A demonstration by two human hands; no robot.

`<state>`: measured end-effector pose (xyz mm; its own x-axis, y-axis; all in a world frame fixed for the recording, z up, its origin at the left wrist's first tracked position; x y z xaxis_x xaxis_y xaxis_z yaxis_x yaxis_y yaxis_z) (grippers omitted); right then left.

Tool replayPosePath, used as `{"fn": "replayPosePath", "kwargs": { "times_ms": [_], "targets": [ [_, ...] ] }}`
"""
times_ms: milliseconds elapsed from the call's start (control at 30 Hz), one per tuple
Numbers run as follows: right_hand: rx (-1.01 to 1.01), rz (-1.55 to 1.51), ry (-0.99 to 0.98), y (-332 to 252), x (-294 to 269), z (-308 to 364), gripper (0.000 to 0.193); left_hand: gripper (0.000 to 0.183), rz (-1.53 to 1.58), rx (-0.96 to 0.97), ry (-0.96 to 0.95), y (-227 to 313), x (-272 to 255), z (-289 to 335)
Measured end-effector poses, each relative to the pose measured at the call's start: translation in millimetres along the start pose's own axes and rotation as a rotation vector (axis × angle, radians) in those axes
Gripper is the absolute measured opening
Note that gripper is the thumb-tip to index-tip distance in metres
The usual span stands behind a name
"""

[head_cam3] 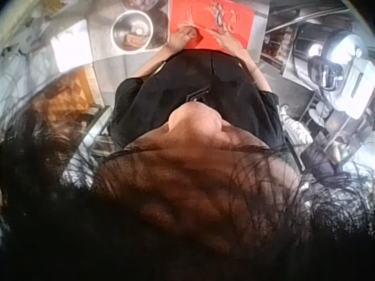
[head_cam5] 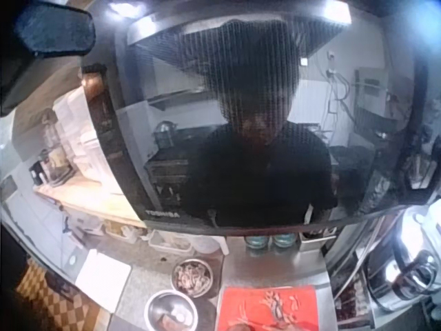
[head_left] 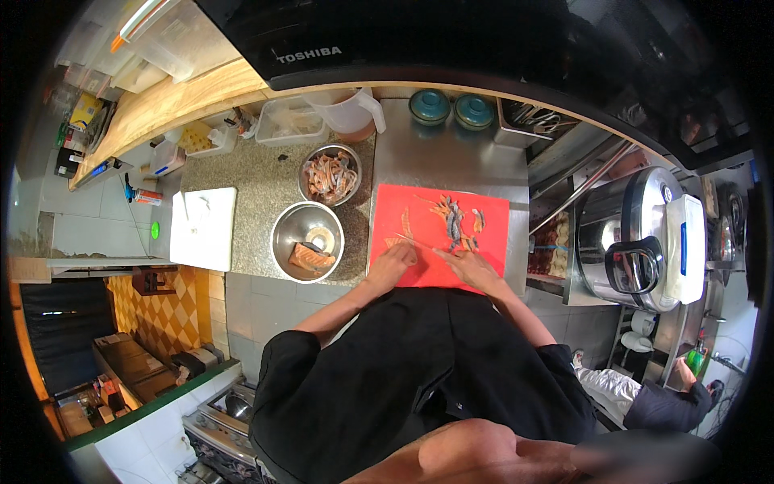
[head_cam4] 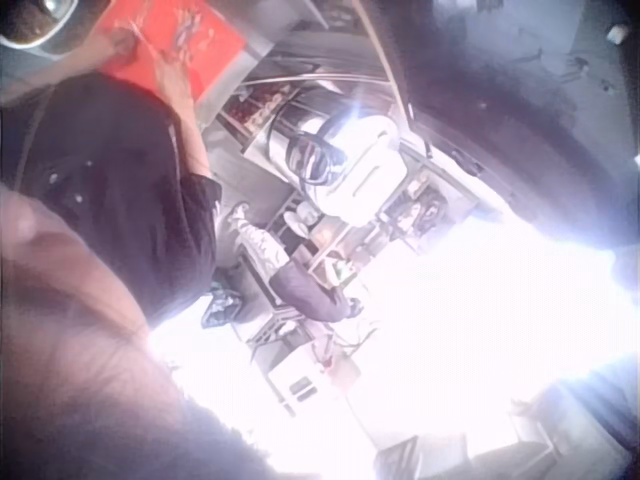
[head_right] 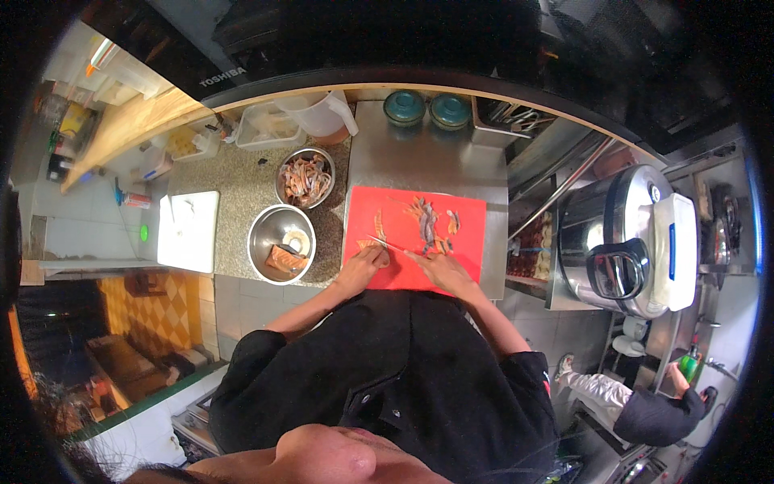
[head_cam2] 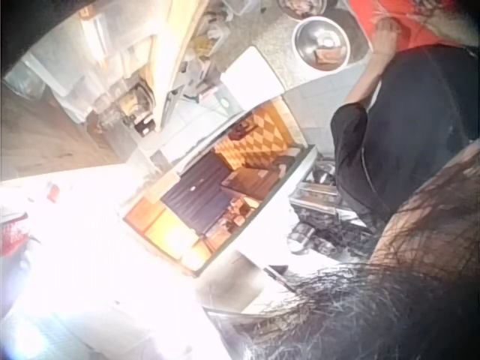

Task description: The person slices a piece of salmon on a red cutting board using a knife. They repeatedly cut the salmon into thin strips and place them into a metal bowl. The person handles the salmon and knife throughout the clip.

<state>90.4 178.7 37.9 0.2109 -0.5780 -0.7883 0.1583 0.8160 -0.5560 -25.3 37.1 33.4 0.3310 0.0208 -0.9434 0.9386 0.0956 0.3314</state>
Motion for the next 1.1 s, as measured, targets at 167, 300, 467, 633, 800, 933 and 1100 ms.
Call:
{"fn": "replayPosePath", "kwargs": {
  "times_ms": [167, 300, 467, 633, 800, 933, 1100],
  "targets": [
    [-0.004, 0.068, 0.045, -5, 2, -13, 0.061, 0.026, 0.116, 0.034, 0.022, -4, -1, -1],
    [0.013, 0.100, 0.023, -4, 9, -25, 0.063, 0.021, 0.135, 0.012, 0.062, -7, -4, -1],
    [0.067, 0.058, -0.061, 13, 10, 15, 0.066, 0.033, 0.141, -0.001, -0.014, -9, 0, -3],
    [0.146, 0.065, -0.118, 35, 12, 63, 0.067, 0.037, 0.105, -0.031, 0.037, -6, -5, -1],
    [0.182, 0.005, -0.131, 27, 3, 80, 0.066, 0.034, 0.128, 0.018, -0.036, -6, -8, 6],
    [0.221, -0.145, -0.032, 8, -11, 62, 0.061, 0.022, 0.104, 0.137, -0.102, -4, -27, 15],
    [0.128, -0.237, 0.012, -13, 3, 0, 0.059, 0.018, 0.055, 0.039, -0.146, -15, -25, 18]
  ]
}}
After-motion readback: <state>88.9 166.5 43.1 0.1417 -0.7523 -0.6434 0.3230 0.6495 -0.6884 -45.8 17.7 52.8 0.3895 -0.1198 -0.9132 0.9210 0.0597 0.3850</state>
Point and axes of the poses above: each hand's wrist, its own z-axis away from the middle knuckle, its own x-axis out of the palm, y = z × x, the point moved 9 cm from there along -z, towards the middle knuckle, and after that the axes turned 7 degrees about -y, right-handed, at the moved point
